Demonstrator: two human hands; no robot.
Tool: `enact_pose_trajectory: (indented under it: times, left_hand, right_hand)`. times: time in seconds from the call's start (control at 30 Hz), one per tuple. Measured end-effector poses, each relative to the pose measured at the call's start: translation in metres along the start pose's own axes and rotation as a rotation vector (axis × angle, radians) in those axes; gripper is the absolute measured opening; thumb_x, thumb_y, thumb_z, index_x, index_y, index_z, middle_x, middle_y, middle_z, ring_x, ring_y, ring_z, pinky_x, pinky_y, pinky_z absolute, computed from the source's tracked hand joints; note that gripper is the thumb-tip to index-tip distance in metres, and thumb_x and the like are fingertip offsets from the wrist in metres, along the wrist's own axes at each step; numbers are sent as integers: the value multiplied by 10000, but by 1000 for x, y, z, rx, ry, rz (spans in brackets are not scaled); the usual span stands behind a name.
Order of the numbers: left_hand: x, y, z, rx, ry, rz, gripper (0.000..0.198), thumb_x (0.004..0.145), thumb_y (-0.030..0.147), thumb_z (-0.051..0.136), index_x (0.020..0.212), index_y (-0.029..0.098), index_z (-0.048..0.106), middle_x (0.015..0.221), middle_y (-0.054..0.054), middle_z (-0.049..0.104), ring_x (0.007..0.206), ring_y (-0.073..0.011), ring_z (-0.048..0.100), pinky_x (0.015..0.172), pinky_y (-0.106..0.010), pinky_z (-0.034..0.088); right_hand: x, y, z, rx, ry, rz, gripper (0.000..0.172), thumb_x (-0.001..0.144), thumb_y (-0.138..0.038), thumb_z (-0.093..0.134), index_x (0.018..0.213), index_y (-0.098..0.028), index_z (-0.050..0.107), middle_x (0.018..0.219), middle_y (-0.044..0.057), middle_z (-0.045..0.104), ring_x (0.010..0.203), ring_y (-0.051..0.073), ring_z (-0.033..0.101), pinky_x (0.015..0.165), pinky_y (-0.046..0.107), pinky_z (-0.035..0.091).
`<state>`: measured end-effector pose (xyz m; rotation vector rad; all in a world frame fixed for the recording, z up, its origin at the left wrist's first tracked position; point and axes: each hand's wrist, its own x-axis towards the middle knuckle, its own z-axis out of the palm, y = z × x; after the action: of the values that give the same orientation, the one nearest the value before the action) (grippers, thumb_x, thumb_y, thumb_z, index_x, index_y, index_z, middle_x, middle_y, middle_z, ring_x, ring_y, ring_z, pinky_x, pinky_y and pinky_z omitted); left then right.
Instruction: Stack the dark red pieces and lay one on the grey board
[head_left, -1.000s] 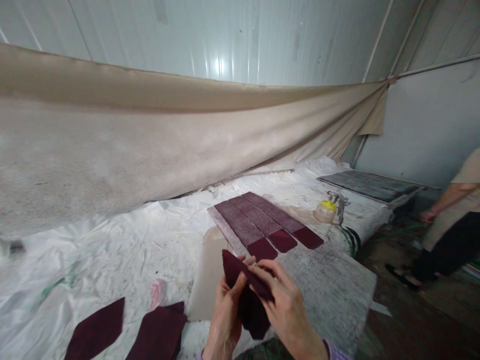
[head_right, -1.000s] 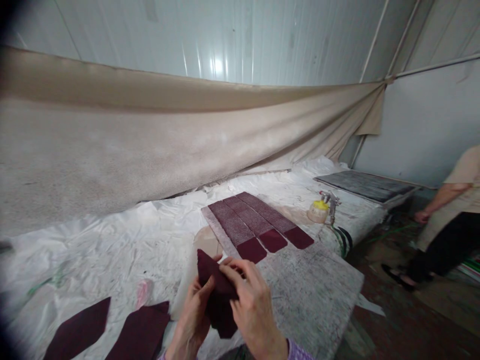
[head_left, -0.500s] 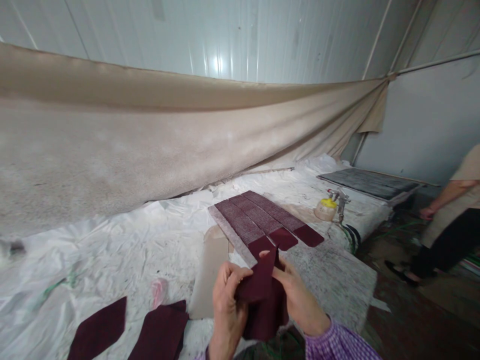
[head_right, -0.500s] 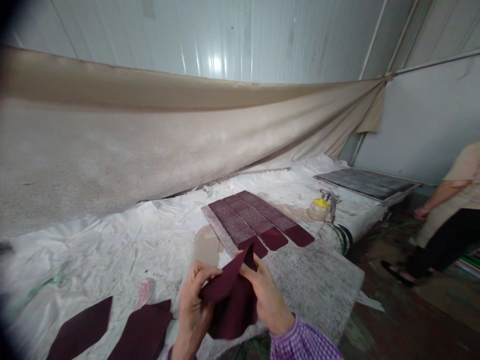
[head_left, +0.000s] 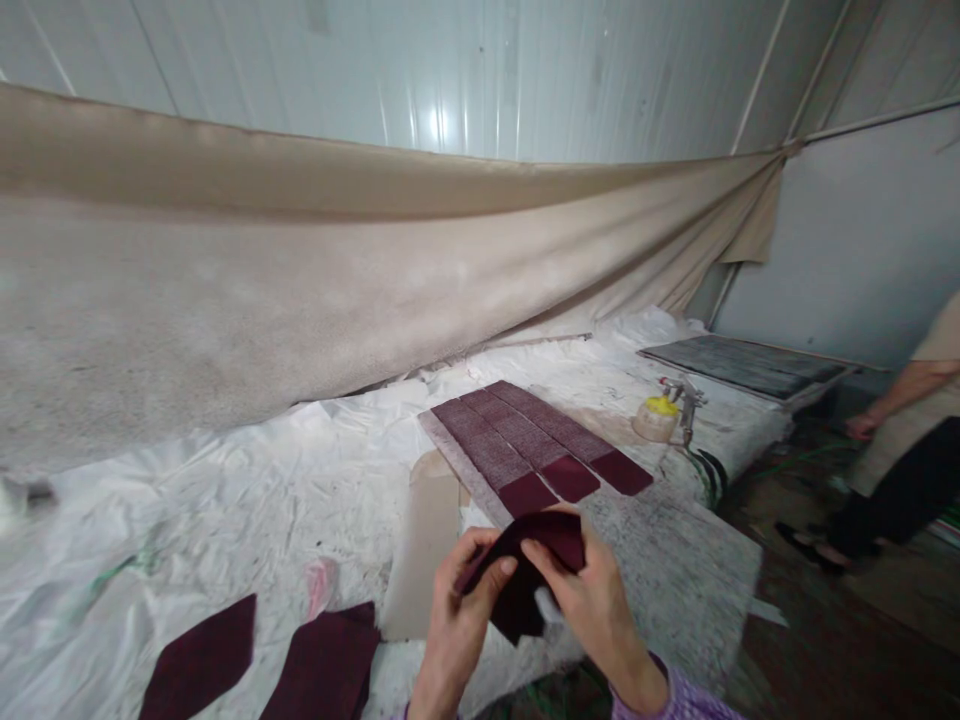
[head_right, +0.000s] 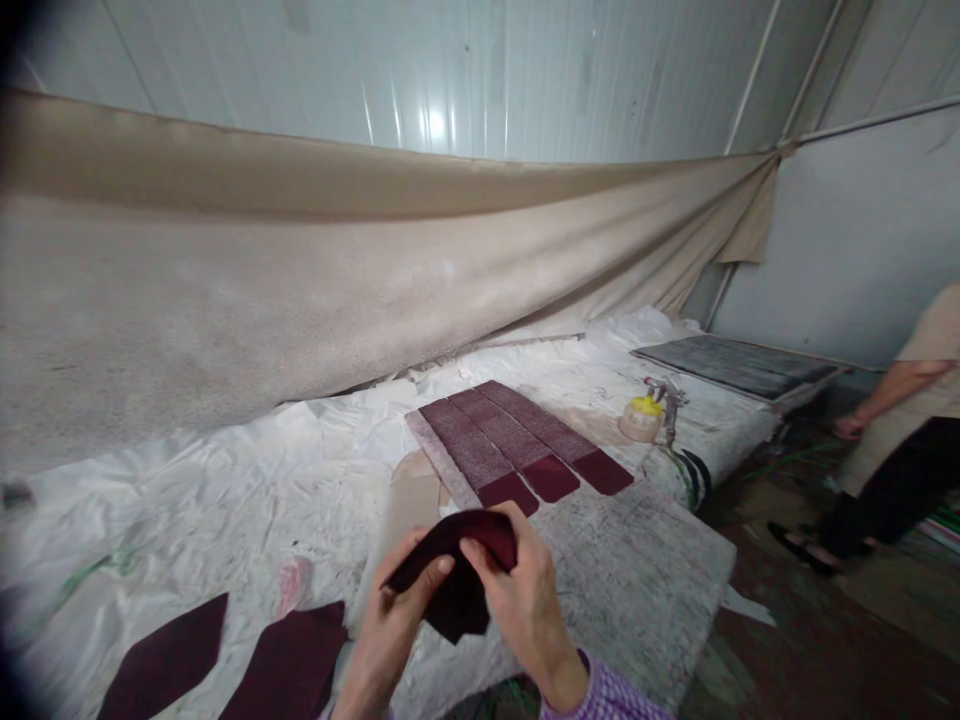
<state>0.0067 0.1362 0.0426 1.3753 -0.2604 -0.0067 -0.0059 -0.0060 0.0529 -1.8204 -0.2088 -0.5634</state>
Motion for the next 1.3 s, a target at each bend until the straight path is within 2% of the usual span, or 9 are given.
enact_pose_trajectory:
  times: [0.1, 0.23, 0.4, 0.53, 0.7, 0.87, 1.0, 1.13, 1.3]
  left_hand:
    - [4, -3, 0, 142, 147, 217, 156, 703, 302, 712, 679, 165, 639, 679, -31, 559, 675, -152, 504, 640, -229, 406]
    - [4, -5, -3, -325, 62, -93, 289, 687, 410, 715, 836, 181, 619, 716, -14, 564, 661, -142, 517, 611, -224, 410]
    - [2, 3, 1, 89, 179, 184, 187, 676, 324, 733, 640, 159, 653, 640, -18, 531, 639, -135, 486, 604, -216, 377]
    - [1, 2, 3, -203, 87, -74, 264, 723, 411, 676, 815, 164, 663, 650, -6, 548, 592, -127, 477, 579, -223, 390]
    - [-2, -4, -1, 146, 140, 241, 149, 672, 303, 710, 708, 159, 708, 658, -34, 567, 642, -144, 502, 602, -222, 383]
    - [-1, -8, -3, -223, 93, -117, 357, 711, 453, 656, 913, 166, 721, 640, -36, 578, 569, -142, 507, 525, -226, 398]
    - [1, -10, -4, 113, 135, 256, 278, 709, 416, 668, 851, 193, 755, 803, -88, 641, 763, -198, 578, 697, -275, 464]
    - [-2, -14, -2, -153, 109, 28, 363, 795, 462, 576, 981, 185, 720, 900, -104, 691, 864, -244, 628, 829, -356, 482]
    - [-5, -5, 3, -32, 52, 153, 358, 684, 431, 716, 937, 178, 733, 1035, -108, 685, 1080, -283, 569, 1009, -356, 383]
  right_hand:
    - [0, -2, -1, 46, -13, 180, 201, 838, -345, 563, 953, -188, 612, 823, 52, 644, 757, 209, 619, 670, 320, 509]
    - [-2, -4, -2, -120, 32, -193, 143, 785, -246, 588, 898, -216, 671, 860, 58, 633, 808, 209, 604, 742, 332, 493]
    - [-3, -2, -3, 145, -104, 229, 167, 806, -297, 581, 928, -187, 611, 828, 44, 651, 769, 197, 631, 679, 293, 519]
    - [-4, -1, -4, -85, -10, -226, 151, 780, -261, 606, 907, -205, 665, 866, 62, 618, 808, 201, 597, 733, 313, 494]
    - [0, -2, -3, 178, -27, 254, 241, 849, -399, 532, 885, -176, 616, 772, 58, 639, 703, 205, 613, 642, 311, 519]
    - [-5, -5, -4, -76, 51, -230, 171, 791, -264, 582, 917, -196, 677, 860, 66, 620, 799, 204, 604, 712, 305, 507]
    - [-7, -11, -2, 39, 17, 61, 236, 874, -310, 482, 961, -181, 660, 797, 67, 652, 731, 197, 629, 628, 286, 533]
    - [-9, -13, -3, -107, 29, -202, 230, 782, -217, 549, 955, -213, 701, 884, 76, 653, 831, 218, 619, 743, 331, 525]
    - [-6, -13, -6, 18, 76, 55, 264, 867, -291, 469, 1018, -176, 653, 822, 71, 669, 732, 207, 639, 645, 316, 540]
